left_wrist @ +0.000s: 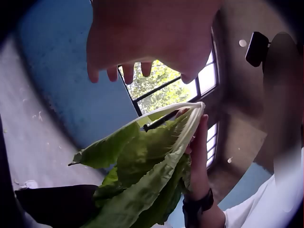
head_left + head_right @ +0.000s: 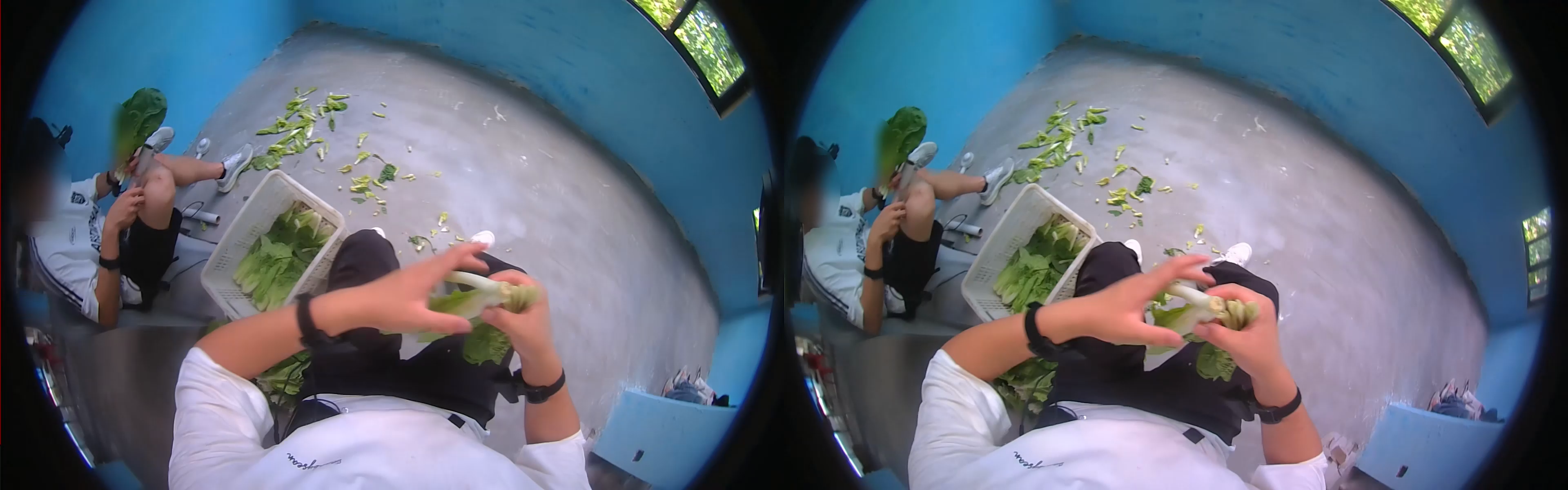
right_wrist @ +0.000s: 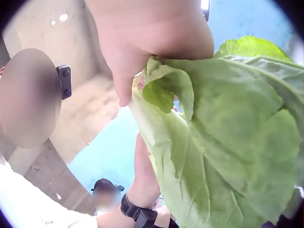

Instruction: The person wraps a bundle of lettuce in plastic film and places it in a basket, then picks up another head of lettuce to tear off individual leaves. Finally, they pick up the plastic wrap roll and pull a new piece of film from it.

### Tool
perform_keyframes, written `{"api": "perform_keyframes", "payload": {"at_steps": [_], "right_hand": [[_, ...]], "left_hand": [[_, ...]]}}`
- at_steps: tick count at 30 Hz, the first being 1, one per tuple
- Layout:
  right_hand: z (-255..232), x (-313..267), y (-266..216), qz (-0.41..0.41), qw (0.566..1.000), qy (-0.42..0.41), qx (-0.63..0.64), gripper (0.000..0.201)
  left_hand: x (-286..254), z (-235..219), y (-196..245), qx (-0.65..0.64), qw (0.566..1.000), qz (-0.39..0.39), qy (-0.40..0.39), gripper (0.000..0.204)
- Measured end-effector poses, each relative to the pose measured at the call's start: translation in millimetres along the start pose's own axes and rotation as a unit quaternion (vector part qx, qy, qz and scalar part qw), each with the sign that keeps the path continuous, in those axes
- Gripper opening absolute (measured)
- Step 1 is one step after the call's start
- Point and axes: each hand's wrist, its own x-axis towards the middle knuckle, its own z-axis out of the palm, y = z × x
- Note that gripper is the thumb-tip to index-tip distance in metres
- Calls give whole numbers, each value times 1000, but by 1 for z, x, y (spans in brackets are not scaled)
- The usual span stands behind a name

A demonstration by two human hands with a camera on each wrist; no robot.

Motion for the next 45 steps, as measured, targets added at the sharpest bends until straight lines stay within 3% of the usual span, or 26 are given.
{"api": "perform_keyframes", "payload": {"at_steps": [2, 3, 5, 7, 8, 9, 13, 16, 17, 23, 27, 28, 30, 34, 35, 38, 39, 41, 45], "right_hand": [[-4, -4, 8, -1, 999, 39, 33, 33], [-7, -6, 9, 1, 996, 57, 68, 35], [-29, -13, 20, -22, 996, 72, 51, 43], [-56, -22, 24, -38, 994, 93, 41, 45], [-93, -31, 31, -26, 997, 9, 75, 42], [-99, -44, 26, -23, 993, 113, 38, 43], [-131, -49, 7, -7, 966, 256, -28, 40], [-143, -47, -14, -1, 947, 317, -62, 38], [-148, -50, -22, -3, 940, 333, -70, 38], [-176, -64, -33, -10, 924, 380, -32, 37], [-180, -76, -29, 4, 929, 371, -15, 38], [-135, -74, -34, 26, 917, 396, -41, 44], [-144, -73, -32, 18, 949, 310, -57, 44], [-138, -51, -6, -25, 977, 180, -108, 48], [-107, -43, -6, -52, 975, 175, -126, 44], [-57, -26, -12, 63, 983, 145, -93, 28], [-47, -18, -8, 48, 986, 112, -112, 19], [-24, -3, -14, 57, 986, 33, -155, 11], [9, 13, 4, 67, 988, -35, -134, 14]], "left_hand": [[11, 19, 3, -74, 996, -49, -23, 93], [18, 37, -16, -66, 997, 24, 17, 82], [30, 59, -16, -65, 996, -1, 63, 69], [45, 80, -14, -77, 989, 37, 119, 58], [52, 89, -10, -57, 987, 51, 139, 51], [63, 102, -14, -68, 979, 99, 167, 48], [120, 162, -32, -111, 969, 153, 162, 57], [95, 140, 22, -68, 987, 87, 117, 45], [104, 154, 26, -94, 982, 79, 147, 50], [179, 223, -4, -149, 963, 16, 225, 80], [159, 201, 0, -184, 950, 68, 242, 83], [149, 190, 1, -176, 953, 72, 238, 77], [134, 170, -1, -148, 952, 89, 251, 56], [100, 126, -4, -142, 967, 40, 207, 44], [91, 113, -3, -131, 972, 12, 193, 43], [58, 77, -15, -149, 980, -1, 129, 33], [47, 65, -19, -140, 985, 0, 104, 30], [22, 39, -12, -127, 987, -97, 31, 27], [-19, 38, -29, -97, 981, -111, 127, 27]]}}
